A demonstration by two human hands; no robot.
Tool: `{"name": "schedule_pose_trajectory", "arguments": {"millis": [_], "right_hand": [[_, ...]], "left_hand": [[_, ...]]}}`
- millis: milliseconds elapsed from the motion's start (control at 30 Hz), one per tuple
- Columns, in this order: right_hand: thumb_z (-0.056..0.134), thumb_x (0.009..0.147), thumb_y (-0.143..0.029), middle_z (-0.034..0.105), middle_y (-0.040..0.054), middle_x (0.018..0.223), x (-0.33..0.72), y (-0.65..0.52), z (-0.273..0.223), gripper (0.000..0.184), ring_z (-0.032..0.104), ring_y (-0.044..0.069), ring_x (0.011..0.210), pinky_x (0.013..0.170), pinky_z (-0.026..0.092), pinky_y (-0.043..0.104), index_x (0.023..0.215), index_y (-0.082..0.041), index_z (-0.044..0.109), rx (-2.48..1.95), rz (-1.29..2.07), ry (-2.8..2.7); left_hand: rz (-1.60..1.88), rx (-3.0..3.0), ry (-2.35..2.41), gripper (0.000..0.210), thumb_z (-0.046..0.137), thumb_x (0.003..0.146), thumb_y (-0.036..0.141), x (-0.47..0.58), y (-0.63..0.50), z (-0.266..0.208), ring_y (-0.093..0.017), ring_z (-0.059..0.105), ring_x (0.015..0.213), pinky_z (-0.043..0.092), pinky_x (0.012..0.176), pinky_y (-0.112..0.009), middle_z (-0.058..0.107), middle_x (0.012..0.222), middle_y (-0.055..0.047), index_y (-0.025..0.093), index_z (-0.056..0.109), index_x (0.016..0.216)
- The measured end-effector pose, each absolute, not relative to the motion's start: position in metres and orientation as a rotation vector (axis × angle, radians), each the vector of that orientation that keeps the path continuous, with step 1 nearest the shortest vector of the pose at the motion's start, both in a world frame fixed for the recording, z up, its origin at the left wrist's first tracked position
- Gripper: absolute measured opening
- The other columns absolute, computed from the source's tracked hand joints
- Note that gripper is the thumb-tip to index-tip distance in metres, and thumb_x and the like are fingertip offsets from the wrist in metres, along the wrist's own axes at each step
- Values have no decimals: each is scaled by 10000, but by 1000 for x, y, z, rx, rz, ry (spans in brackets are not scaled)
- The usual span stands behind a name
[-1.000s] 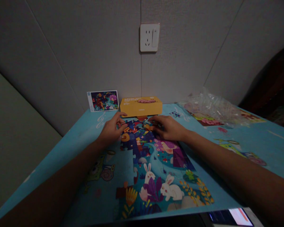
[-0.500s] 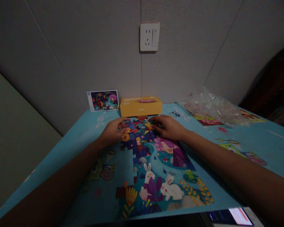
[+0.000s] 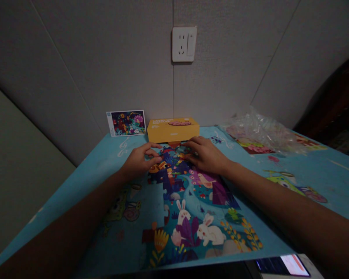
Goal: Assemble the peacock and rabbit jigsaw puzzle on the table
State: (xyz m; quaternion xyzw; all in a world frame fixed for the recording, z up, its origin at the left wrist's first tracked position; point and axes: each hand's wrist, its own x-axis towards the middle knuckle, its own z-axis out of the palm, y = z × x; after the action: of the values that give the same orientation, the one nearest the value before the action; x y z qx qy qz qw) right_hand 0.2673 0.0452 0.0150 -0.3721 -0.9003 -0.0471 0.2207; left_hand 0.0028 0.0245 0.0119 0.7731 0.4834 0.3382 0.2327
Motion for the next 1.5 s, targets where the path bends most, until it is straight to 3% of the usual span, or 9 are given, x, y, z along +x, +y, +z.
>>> {"name": "schedule_pose_trajectory", "arguments": {"millis": [133,333,467,533,633,800,967,1167,1500], "right_hand": [[592,892,-412,610,140,1196,253,25,20,490,535,269,1100,921,404,404,1304,-156,521,-767,-79,-2562],[568,889,-497,664,105,1030,244,12,19,466,586,245,955,840,405,385,1194,-146,600,-648,-52,-2627],[555,895,-499,662,104,986,239,10,14,474,590,237,895,777,393,369,1197,-137,604,-566,-81,-2646],[547,906,-483,660,102,996,234,7,11,443,590,237,895,766,391,366,1183,-146,618,-525,-81,-2675],[522,925,-470,660,103,994,227,3,8,403,585,236,898,769,393,366,1123,-144,653,-485,-81,-2724],[509,938,-456,658,100,1014,224,1,7,400,582,237,919,793,390,378,1143,-144,651,-466,-64,-2734],[485,960,-414,644,86,970,226,2,7,340,571,214,897,767,397,358,1096,-171,680,-388,-28,-2724],[496,958,-313,611,99,972,227,4,2,273,561,205,909,806,428,370,1063,-171,704,-247,56,-2732],[495,945,-283,597,107,973,228,2,2,277,559,207,897,820,461,387,1093,-162,695,-237,66,-2718]], "left_hand": [[847,2050,1258,283,676,761,354,8,18,16,-192,675,735,519,715,-313,743,790,-21,174,621,972],[740,1870,1127,275,707,722,387,7,14,26,-147,613,560,451,528,-238,690,613,-8,157,616,843],[587,1901,1082,221,703,729,361,2,14,32,-147,599,561,445,551,-242,666,596,2,169,599,764],[550,2057,1076,194,676,760,357,0,14,34,-158,605,627,461,620,-265,655,636,-2,174,618,725],[525,2372,1009,167,674,790,331,-1,13,37,-198,601,887,443,861,-331,677,828,-22,195,655,694],[461,2585,1020,162,717,789,304,-7,16,34,-258,422,1227,316,1054,-402,603,1234,-27,212,674,664],[340,2601,1017,177,725,782,280,-10,19,30,-289,338,1302,263,1107,-446,555,1290,-56,195,666,639],[378,2631,1062,48,669,816,219,-15,22,29,-291,341,1305,219,1127,-504,531,1316,-69,212,717,811],[165,2628,980,65,758,749,229,-18,21,31,-336,199,1430,82,1166,-559,463,1412,-64,204,701,768]]}}
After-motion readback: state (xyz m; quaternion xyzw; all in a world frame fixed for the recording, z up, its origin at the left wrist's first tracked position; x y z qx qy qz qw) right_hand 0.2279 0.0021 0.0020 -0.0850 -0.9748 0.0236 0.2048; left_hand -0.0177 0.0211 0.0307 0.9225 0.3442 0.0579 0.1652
